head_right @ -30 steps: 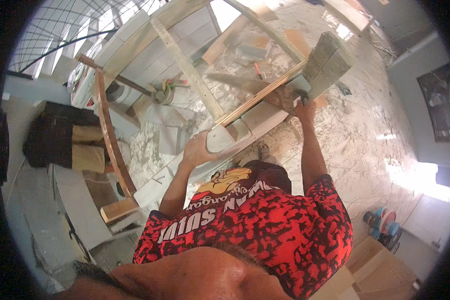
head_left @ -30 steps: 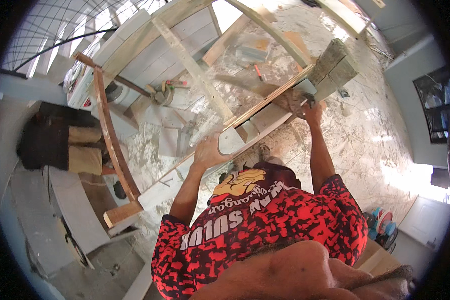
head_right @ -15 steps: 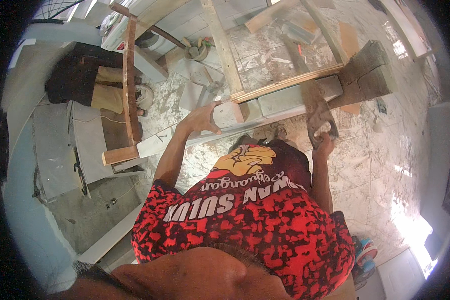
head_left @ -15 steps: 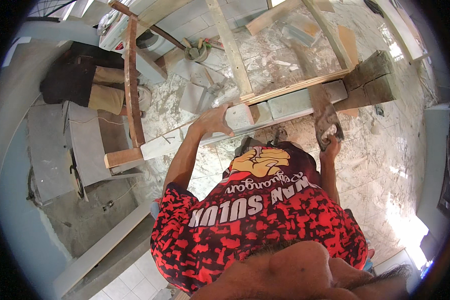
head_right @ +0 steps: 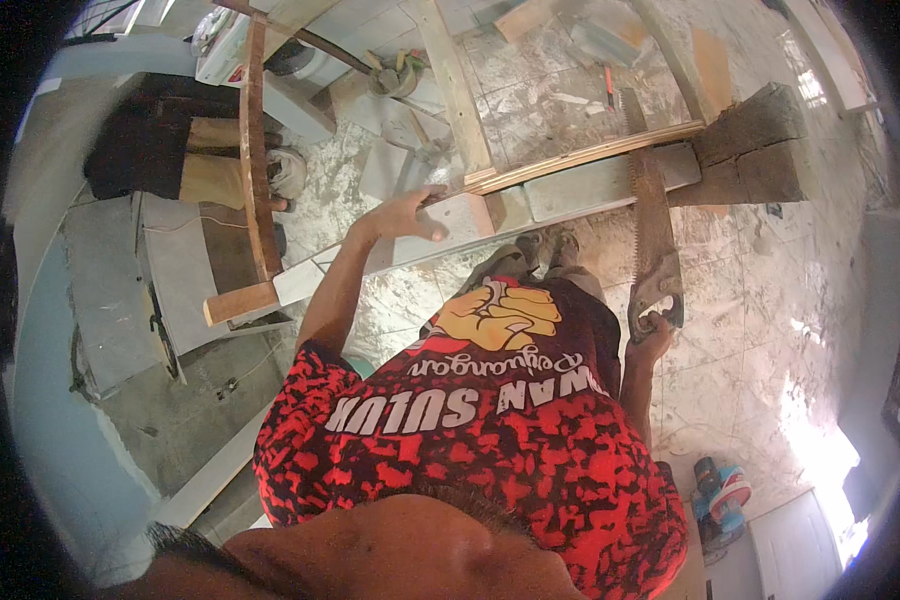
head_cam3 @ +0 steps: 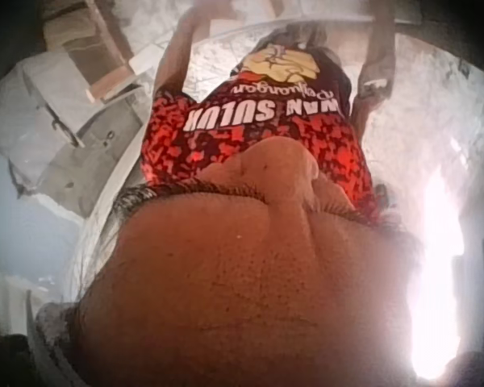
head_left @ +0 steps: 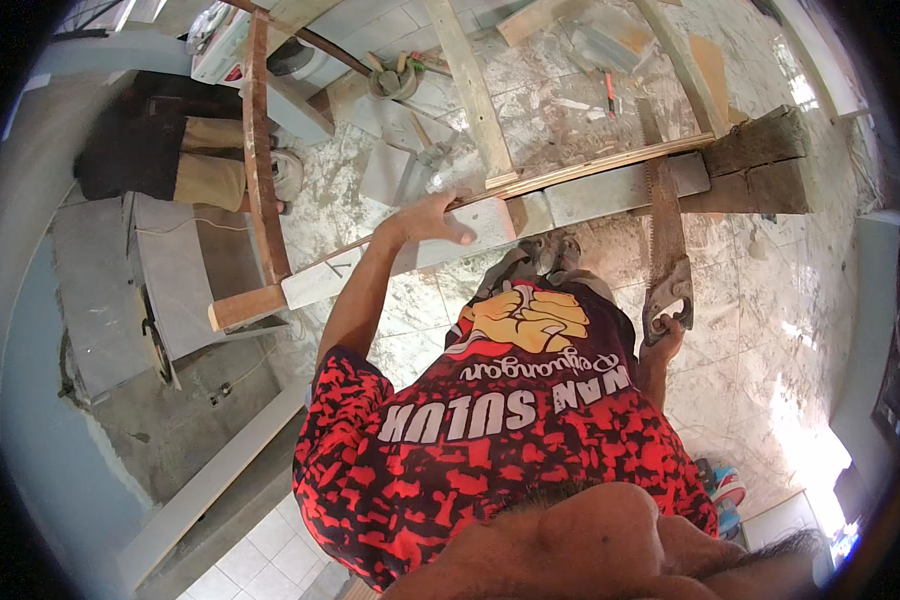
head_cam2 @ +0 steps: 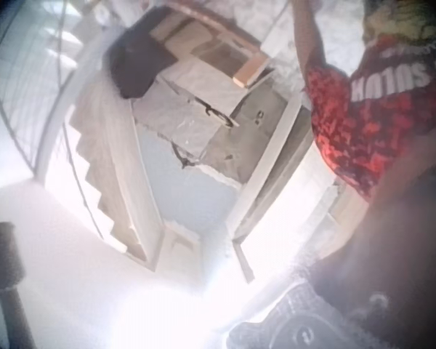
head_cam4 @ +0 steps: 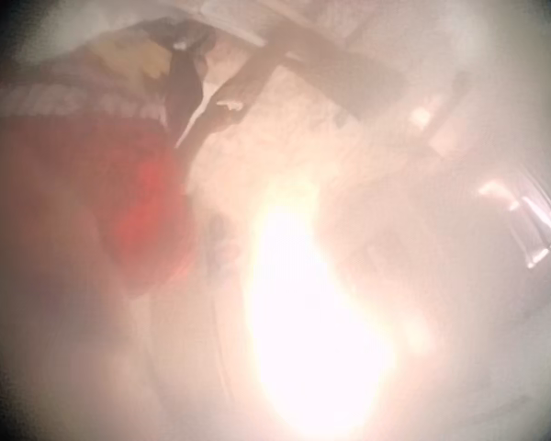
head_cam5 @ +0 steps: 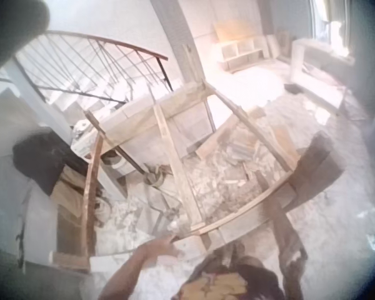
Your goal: The person uses a hand saw to cut through a piece of lumber while holding it against a wooden frame.
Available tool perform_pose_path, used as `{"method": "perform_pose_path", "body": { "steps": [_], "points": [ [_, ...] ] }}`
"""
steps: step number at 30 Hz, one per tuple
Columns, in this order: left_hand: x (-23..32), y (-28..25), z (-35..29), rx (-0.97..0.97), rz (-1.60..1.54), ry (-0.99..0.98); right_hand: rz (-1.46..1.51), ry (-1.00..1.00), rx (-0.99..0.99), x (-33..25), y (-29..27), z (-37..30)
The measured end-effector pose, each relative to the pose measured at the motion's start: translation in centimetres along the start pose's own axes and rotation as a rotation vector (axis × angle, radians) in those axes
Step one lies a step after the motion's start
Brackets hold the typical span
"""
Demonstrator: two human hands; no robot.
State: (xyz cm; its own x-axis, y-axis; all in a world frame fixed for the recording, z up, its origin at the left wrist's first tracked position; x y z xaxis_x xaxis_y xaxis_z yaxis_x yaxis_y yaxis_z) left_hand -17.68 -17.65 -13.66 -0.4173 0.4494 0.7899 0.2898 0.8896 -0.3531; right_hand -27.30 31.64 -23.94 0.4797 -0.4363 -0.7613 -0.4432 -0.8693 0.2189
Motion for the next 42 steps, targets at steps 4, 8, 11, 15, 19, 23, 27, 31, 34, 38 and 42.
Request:
{"method": "perform_pose_path", "body": {
  "steps": [4,8,11,15,19,23,27,31,34,38,42],
  "points": [
    [-3.6,-1.1,1.8,-0.108,-0.136,-0.005,-0.051,0.001,0.079,1.0,-3.3,-2.0],
    [-3.0,-1.9,2.8,-0.199,-0.049,0.048,-0.055,-0.006,0.145,1.5,-6.9,-5.4],
    [-3.0,-1.3,3.4,-0.249,-0.016,0.108,-0.666,-0.438,0.047,1.6,-11.2,-8.6],
    [-3.7,-1.2,3.3,-0.292,0.021,0.199,0.106,0.007,0.092,0.9,-15.4,-11.2],
    [-5.0,-1.0,4.1,-0.32,0.094,0.233,0.075,0.041,0.112,0.2,-14.7,-13.4],
    [-3.6,-0.9,4.0,-0.241,0.2,0.247,0.021,0.084,-0.049,-1.2,-11.9,-13.2],
    [-2.1,-1.2,2.8,-0.199,0.237,0.193,-0.018,0.036,-0.188,-1.6,-0.3,-13.3],
    [-6.2,1.5,3.2,-0.012,0.082,0.329,-0.153,-0.118,-0.371,-2.1,13.7,-13.8],
    [-4.9,0.0,0.2,-0.099,0.11,0.115,-0.3,-0.188,-0.504,-2.2,16.2,-11.1],
    [-5.5,-0.2,-1.4,-0.078,0.104,0.019,-0.417,-0.259,-0.501,-3.0,21.7,-9.8],
    [-8.7,0.4,-1.5,0.138,-0.017,0.106,-0.493,-0.266,-0.49,-3.4,24.4,-9.6]
  ]
}}
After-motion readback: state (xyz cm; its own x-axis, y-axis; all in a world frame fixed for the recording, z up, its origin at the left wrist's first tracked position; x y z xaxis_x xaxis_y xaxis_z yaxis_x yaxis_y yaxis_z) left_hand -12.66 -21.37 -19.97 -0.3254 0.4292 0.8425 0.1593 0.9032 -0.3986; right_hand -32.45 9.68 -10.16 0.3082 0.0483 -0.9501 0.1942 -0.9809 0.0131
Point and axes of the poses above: each hand's wrist, its own z-axis towards the middle knuckle, its own y-axis out of the palm, x = y × z, the point moved 1 cm from there along z, towards the middle knuckle, and after that the axes turned 4 degrees about y, right-handed, at the moved point
